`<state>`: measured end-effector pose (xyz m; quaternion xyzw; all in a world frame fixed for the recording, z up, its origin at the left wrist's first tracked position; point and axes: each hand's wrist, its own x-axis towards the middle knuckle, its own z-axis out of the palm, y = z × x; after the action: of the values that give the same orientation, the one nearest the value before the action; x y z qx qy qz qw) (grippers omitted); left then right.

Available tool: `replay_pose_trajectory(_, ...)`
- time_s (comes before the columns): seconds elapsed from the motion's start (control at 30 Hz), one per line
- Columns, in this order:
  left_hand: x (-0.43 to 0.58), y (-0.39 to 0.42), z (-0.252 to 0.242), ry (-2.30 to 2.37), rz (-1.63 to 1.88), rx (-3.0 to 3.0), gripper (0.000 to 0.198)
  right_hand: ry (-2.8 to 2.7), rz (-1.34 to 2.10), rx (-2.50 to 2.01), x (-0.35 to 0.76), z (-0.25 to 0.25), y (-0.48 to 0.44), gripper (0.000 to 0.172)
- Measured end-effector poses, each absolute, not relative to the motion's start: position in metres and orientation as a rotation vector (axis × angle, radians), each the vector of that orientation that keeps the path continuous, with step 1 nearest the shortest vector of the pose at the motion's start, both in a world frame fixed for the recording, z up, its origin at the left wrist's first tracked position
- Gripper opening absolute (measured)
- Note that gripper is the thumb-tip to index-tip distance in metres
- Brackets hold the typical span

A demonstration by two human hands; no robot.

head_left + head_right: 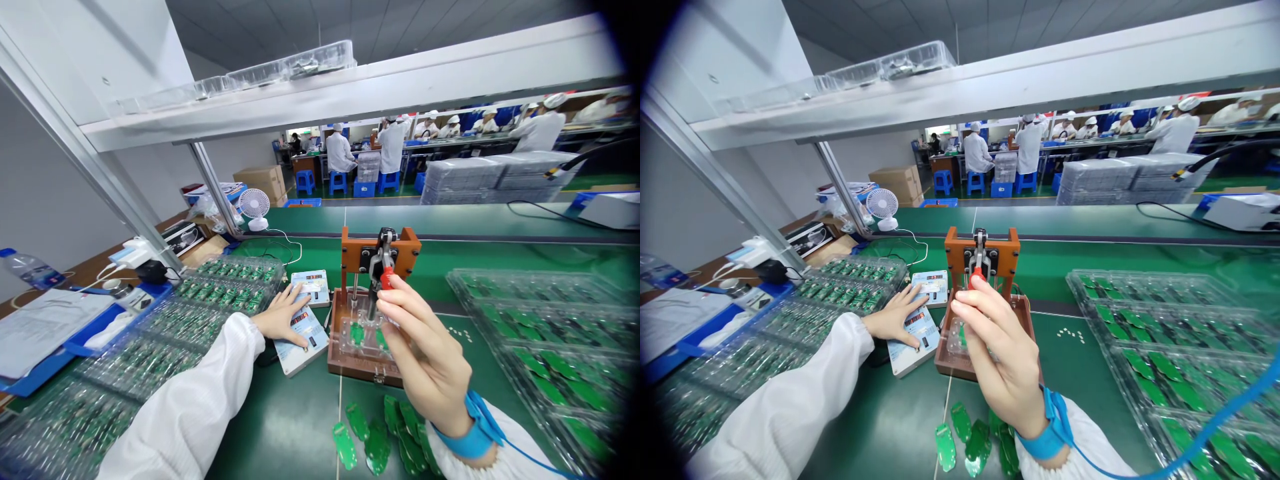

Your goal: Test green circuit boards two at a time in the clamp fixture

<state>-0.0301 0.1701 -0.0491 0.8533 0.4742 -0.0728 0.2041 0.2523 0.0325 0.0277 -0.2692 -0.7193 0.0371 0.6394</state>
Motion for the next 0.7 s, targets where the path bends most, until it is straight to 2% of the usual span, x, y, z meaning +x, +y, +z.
replay_pose_trajectory(0.27,-0.032,0.172,-0.057,1.298,-0.161,2.403,0.137,-1.65,0.091,-0.625,0.253,0.027,0.031,0.055)
replay_pose_trajectory(0.37,-0.036,0.174,-0.061,1.309,-0.039,2.363,0.135,-1.651,0.092,-0.625,0.252,0.027,0.031,0.054)
replay_pose_trajectory(0.43,-0.037,0.175,-0.06,1.327,0.237,2.305,0.119,-1.652,0.086,-0.62,0.253,0.028,0.031,0.055)
replay_pose_trajectory(0.57,-0.041,0.182,-0.055,1.332,1.14,1.884,0.063,-1.665,0.096,-0.611,0.255,0.03,0.03,0.055)
replay_pose_trajectory(0.63,-0.046,0.188,-0.055,1.341,1.411,1.589,0.051,-1.672,0.121,-0.613,0.257,0.03,0.03,0.053)
replay_pose_trajectory(0.7,-0.053,0.193,-0.057,1.384,1.526,1.404,0.051,-1.681,0.142,-0.616,0.259,0.031,0.03,0.052)
